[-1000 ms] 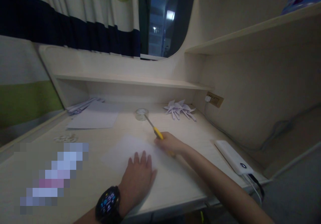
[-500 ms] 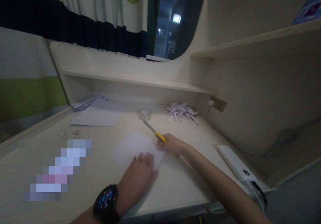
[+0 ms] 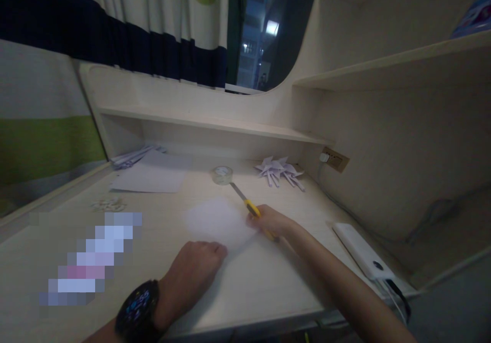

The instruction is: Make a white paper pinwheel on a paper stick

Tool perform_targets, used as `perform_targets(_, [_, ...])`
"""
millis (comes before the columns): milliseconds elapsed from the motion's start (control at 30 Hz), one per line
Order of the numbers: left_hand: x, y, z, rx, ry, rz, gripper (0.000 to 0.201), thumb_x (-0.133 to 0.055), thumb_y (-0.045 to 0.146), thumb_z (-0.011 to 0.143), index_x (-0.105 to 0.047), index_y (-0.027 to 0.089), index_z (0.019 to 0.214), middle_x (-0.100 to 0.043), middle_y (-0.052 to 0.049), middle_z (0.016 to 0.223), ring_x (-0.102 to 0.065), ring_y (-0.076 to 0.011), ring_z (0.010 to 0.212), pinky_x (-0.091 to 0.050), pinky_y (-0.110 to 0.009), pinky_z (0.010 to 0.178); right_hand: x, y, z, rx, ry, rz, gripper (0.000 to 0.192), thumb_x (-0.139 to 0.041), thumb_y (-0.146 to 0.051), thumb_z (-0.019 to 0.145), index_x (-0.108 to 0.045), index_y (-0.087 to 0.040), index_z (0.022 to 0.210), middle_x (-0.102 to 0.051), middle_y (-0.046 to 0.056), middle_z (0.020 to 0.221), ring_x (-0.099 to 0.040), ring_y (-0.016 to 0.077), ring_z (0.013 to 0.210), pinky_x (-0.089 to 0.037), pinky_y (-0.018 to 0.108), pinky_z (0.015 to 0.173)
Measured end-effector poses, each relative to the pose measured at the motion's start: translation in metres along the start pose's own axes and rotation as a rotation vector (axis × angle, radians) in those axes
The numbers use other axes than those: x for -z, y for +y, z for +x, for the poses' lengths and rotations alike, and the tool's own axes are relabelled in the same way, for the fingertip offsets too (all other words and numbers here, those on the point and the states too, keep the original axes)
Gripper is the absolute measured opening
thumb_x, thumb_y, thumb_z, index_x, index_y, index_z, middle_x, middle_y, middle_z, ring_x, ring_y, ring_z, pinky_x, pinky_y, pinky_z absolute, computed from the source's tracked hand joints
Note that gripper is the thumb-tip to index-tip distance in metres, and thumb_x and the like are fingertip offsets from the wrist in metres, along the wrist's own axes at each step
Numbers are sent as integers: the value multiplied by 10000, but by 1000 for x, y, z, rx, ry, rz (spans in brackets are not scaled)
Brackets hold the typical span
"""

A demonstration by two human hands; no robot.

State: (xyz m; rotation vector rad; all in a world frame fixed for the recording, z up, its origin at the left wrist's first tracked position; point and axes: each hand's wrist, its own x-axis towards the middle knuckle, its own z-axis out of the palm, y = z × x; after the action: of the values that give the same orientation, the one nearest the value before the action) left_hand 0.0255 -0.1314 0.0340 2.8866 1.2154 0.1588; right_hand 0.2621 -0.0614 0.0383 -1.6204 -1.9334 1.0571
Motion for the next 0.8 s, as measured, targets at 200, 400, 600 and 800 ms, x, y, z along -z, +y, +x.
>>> perform_targets(200, [2, -1, 6, 124, 138, -66, 289, -406, 199, 903, -641, 178, 736, -686, -58, 732, -642, -185, 689, -451, -273, 631, 21, -1, -35, 31, 251, -194, 191, -531, -254, 819, -572, -147, 972, -643, 69, 850, -563, 183, 756, -399, 268, 676])
perform_targets(400, [2, -4, 10, 166, 189, -139, 337, -414, 300, 922, -674, 184, 741, -691, -56, 721, -636, -173, 672, -433, -257, 616, 29, 2, -120, 173, 208, -516, 335, -365, -367, 941, -556, -222, 1176, -638, 94, 1042, -593, 215, 916, -422, 300, 789])
perform_targets(600, [0, -1, 10, 126, 172, -70, 337, -385, 259, 938, -651, 178, 749, -690, -64, 730, -653, -204, 685, -426, -285, 596, 8, 14, -154, 13, 210, -754, 322, -360, -322, 932, -577, -235, 1154, -613, 83, 886, -614, 208, 772, -425, 293, 702])
perform_targets(800, [4, 3, 12, 137, 152, -9, 333, -378, 246, 938, -638, 176, 742, -691, -69, 739, -658, -232, 683, -436, -317, 580, 3, 11, -156, -13, 242, -828, 304, -383, -322, 918, -571, -265, 1150, -603, 75, 874, -609, 227, 746, -415, 319, 648])
